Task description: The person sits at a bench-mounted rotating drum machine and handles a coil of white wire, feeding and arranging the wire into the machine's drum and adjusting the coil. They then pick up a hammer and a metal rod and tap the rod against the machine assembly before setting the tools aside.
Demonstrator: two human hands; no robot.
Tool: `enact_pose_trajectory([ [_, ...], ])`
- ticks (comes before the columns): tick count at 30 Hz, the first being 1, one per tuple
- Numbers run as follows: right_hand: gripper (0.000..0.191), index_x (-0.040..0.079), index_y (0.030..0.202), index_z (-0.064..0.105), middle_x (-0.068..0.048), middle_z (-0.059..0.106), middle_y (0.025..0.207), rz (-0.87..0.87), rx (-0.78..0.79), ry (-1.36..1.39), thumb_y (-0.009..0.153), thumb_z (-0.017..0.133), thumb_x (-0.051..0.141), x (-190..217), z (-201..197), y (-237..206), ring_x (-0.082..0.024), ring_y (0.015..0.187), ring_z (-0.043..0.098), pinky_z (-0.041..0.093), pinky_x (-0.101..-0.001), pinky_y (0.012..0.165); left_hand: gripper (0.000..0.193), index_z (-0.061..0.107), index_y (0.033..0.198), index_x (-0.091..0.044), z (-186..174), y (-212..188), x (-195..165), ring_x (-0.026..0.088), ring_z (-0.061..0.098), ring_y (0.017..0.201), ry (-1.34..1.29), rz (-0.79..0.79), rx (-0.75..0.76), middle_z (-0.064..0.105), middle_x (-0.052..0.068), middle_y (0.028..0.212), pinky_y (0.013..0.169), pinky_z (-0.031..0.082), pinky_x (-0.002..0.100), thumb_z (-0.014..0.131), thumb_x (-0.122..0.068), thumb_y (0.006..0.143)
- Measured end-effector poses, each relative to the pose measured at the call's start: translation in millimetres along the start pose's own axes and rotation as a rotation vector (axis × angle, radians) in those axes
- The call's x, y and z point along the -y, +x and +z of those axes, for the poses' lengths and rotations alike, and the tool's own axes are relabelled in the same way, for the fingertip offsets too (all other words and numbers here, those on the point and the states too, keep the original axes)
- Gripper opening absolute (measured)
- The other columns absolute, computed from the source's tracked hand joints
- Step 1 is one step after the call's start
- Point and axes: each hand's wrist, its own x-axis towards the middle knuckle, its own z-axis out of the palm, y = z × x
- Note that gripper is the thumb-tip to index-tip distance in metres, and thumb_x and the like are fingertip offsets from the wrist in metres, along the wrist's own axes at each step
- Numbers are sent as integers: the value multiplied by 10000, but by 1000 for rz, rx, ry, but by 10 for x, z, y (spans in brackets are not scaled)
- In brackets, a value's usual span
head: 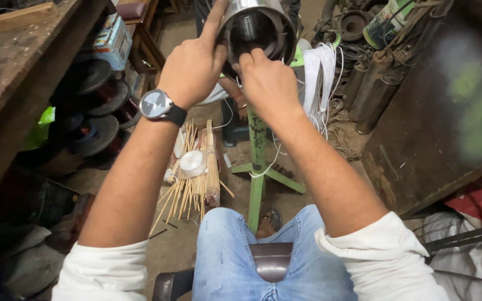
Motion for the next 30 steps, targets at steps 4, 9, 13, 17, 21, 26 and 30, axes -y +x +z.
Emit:
enact_pose_trajectory([
  [4,180,48,913,649,-143,670,883,-29,70,-52,908,684,224,-38,13,29,-368,682,709,565,-465,548,717,204,1647,-221,-6,-5,6,502,647,713,-5,-12,12,685,262,777,707,499,623,563,-222,1027],
  [9,101,51,871,666,-149,683,869,-23,68,-100,844,678,147,-59,180,84,-358,748,726,584,-462,612,737,189,1656,-221,21,-17,31,496,651,713,-16,4,-9,689,253,783,702,503,617,560,-211,1020],
  [13,80,69,866,695,-156,692,842,-15,113,-90,857,653,137,-148,231,168,-375,750,720,576,-487,611,726,186,1657,-238,61,-25,62,489,656,735,-36,6,-23,694,247,796,722,509,609,571,-237,1042],
  [17,105,50,900,703,-158,687,856,-8,131,-83,874,637,128,-97,107,153,-385,737,716,571,-489,602,734,179,1660,-252,70,-14,71,487,659,733,-25,-15,-18,702,240,807,711,517,604,570,-231,1038],
  [21,215,25,1041,722,-143,672,968,108,5,59,861,610,61,115,-65,37,-392,724,682,551,-486,590,756,174,1651,-267,62,-2,49,485,660,717,-26,-26,-30,701,236,789,699,520,604,576,-229,1012],
  [26,109,83,898,726,-53,667,922,-28,-133,-111,839,634,84,137,-118,48,-299,986,624,573,-399,738,738,175,1653,-249,56,1,23,473,665,708,-23,-27,-28,702,228,789,675,521,594,572,-236,1030],
  [30,77,129,809,735,-25,668,853,-81,-117,-235,812,658,124,35,4,142,-281,963,646,567,-401,712,734,179,1660,-212,61,8,51,469,660,703,-36,0,-40,695,233,783,689,519,593,560,-203,1032],
])
